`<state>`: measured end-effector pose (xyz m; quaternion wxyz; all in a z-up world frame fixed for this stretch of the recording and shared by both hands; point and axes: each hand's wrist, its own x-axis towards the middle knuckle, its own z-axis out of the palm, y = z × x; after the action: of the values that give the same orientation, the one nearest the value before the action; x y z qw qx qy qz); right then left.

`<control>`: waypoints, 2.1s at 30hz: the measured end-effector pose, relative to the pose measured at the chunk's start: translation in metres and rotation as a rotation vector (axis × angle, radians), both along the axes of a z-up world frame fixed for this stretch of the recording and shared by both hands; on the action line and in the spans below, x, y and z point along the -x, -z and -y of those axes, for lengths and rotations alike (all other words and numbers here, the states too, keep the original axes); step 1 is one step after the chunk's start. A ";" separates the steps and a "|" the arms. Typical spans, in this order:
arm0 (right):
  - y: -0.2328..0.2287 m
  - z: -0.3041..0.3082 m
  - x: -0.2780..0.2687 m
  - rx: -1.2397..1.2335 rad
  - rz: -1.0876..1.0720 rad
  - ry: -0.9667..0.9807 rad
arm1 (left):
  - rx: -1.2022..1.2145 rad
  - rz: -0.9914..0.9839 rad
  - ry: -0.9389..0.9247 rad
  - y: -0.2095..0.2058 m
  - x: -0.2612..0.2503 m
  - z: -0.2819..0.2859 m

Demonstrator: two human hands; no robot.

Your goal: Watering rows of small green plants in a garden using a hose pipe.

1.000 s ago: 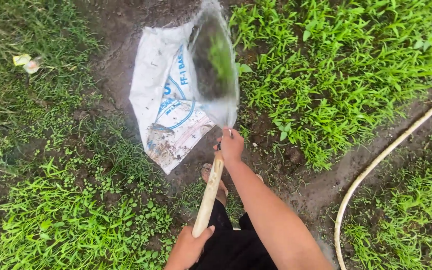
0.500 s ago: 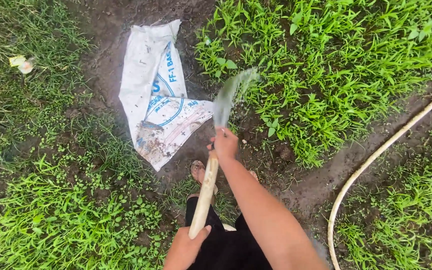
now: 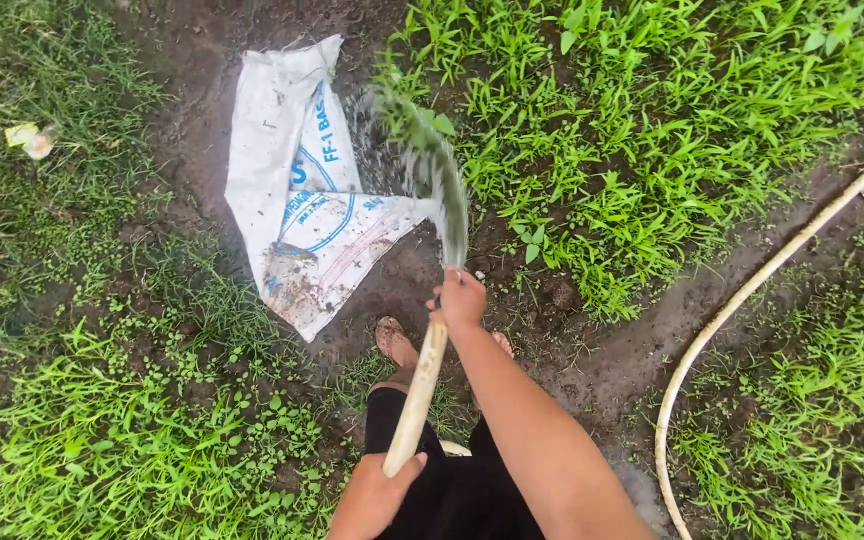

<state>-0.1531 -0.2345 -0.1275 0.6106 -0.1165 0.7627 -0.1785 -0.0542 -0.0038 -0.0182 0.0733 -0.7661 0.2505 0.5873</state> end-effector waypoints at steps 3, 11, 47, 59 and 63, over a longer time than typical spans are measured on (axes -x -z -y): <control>0.027 -0.010 0.025 0.024 -0.028 0.073 | -0.075 -0.018 0.076 -0.006 0.009 0.013; 0.000 0.001 -0.014 0.053 0.024 -0.048 | -0.048 0.015 -0.079 0.003 0.000 -0.007; 0.088 -0.091 0.196 -0.178 -0.288 0.560 | -0.210 -0.162 0.675 -0.001 0.076 0.090; -0.034 0.046 0.033 0.240 0.013 0.025 | 0.087 -0.081 -0.136 -0.013 0.017 0.041; -0.036 0.057 0.010 0.312 0.096 0.027 | 0.125 -0.056 -0.268 -0.017 0.013 0.038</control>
<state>-0.1626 -0.2911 -0.0919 0.6183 -0.1909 0.6972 -0.3084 -0.0671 -0.0420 -0.0007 -0.0606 -0.7793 0.1839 0.5961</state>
